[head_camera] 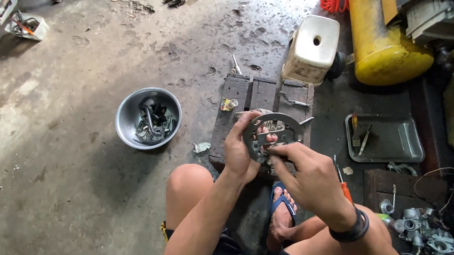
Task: A person uses a small metal pick to scrape and clean debris from a circular motorcycle component.
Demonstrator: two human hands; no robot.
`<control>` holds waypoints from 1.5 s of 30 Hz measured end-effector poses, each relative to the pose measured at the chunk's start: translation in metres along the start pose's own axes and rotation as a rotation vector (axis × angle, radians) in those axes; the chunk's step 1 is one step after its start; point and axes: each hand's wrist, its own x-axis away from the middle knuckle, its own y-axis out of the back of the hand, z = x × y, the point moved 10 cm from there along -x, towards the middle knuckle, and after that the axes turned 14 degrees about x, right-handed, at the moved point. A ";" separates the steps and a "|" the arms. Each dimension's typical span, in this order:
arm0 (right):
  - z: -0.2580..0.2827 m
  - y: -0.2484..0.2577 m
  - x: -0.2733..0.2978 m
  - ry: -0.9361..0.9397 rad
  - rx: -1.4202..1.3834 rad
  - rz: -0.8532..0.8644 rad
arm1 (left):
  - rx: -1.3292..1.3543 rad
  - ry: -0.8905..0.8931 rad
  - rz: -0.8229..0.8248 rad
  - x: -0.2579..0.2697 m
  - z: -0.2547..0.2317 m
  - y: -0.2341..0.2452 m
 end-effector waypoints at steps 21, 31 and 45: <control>0.027 0.016 0.003 0.174 0.427 -0.023 | -0.196 -0.022 0.191 0.015 0.008 -0.031; 0.030 0.001 0.004 0.176 0.480 0.020 | -0.179 -0.047 0.214 0.019 -0.003 -0.036; 0.037 0.014 0.005 0.212 0.634 0.001 | -0.172 -0.109 0.323 0.020 0.002 -0.041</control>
